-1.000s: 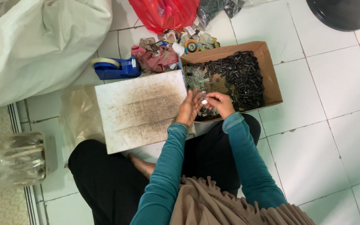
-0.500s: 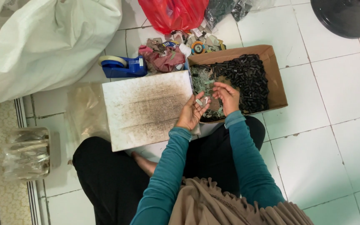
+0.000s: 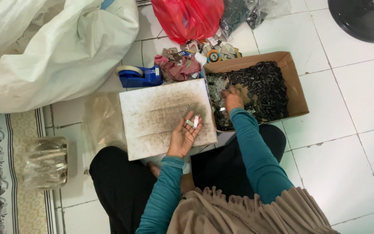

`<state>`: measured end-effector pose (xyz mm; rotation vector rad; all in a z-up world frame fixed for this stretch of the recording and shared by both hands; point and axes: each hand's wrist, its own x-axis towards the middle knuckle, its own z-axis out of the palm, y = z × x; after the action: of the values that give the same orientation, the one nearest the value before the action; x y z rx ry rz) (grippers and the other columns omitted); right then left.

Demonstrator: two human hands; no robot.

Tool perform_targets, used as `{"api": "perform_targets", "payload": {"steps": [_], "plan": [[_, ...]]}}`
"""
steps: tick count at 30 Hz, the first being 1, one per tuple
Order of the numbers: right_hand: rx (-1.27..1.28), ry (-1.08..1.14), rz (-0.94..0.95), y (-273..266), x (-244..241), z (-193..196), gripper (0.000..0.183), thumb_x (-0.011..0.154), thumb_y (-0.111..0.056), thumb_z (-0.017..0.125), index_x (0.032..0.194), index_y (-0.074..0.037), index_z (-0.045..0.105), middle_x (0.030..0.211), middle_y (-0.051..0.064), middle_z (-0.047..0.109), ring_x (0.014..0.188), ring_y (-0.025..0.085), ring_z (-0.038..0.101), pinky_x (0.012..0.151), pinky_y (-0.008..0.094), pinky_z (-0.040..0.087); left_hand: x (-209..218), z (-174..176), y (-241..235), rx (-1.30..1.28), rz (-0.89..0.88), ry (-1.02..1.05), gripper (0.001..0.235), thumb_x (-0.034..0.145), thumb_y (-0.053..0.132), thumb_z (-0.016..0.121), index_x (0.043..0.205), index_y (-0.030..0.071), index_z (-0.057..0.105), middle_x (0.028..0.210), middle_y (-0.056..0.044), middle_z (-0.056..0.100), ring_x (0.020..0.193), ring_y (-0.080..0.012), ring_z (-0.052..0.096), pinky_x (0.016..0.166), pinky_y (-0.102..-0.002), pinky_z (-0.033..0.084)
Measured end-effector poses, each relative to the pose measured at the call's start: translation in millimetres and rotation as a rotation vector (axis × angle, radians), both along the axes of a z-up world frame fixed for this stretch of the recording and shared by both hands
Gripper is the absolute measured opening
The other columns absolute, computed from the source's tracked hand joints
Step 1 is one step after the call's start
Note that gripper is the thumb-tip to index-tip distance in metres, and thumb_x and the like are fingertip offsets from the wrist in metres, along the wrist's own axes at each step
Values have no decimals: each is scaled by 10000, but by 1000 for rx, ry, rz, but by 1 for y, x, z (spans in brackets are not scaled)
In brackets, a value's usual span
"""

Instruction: The person sits on the floor and packs small green electronic components into a clear plastic bag. They wipe the components with a pink cloth, arrange them on a white board, and then place them into the bag.

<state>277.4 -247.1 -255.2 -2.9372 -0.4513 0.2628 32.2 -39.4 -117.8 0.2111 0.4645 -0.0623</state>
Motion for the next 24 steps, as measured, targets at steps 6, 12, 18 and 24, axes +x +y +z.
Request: {"api": "perform_targets", "payload": {"steps": [6, 12, 18, 24], "plan": [[-60, 54, 16, 0, -12, -9, 360, 971, -85, 638, 1328, -133, 653, 1419, 132, 567, 1252, 326, 610, 1043, 422, 558, -11, -11, -10, -22, -2, -22, 513, 1076, 361, 462, 1489, 63, 527, 1453, -227, 576, 1351, -335, 564, 1158, -460, 465], [315, 302, -199, -26, -11, -13, 249, 966, -192, 645, 1165, -149, 789, 1050, 143, 769, 945, 356, 746, 787, 436, 642, -22, -16, -8, -63, -3, -27, 528, 1069, 382, 485, 1490, 65, 529, 1444, -225, 587, 1339, -339, 577, 1150, -458, 473], [787, 447, -448, -29, -22, 9, 223, 867, -117, 737, 1079, -64, 780, 767, 173, 752, 561, 204, 732, 477, 285, 632, -31, -25, -3, -85, 11, -31, 527, 1069, 387, 494, 1484, 65, 537, 1447, -219, 588, 1344, -340, 572, 1156, -464, 466], [362, 126, -308, -33, -3, -42, 192, 964, -255, 673, 1095, -282, 811, 1028, 197, 762, 963, 418, 727, 856, 495, 618, -36, -24, -3, -80, 4, -43, 528, 1065, 391, 505, 1484, 70, 536, 1455, -220, 580, 1351, -338, 567, 1155, -454, 468]]}}
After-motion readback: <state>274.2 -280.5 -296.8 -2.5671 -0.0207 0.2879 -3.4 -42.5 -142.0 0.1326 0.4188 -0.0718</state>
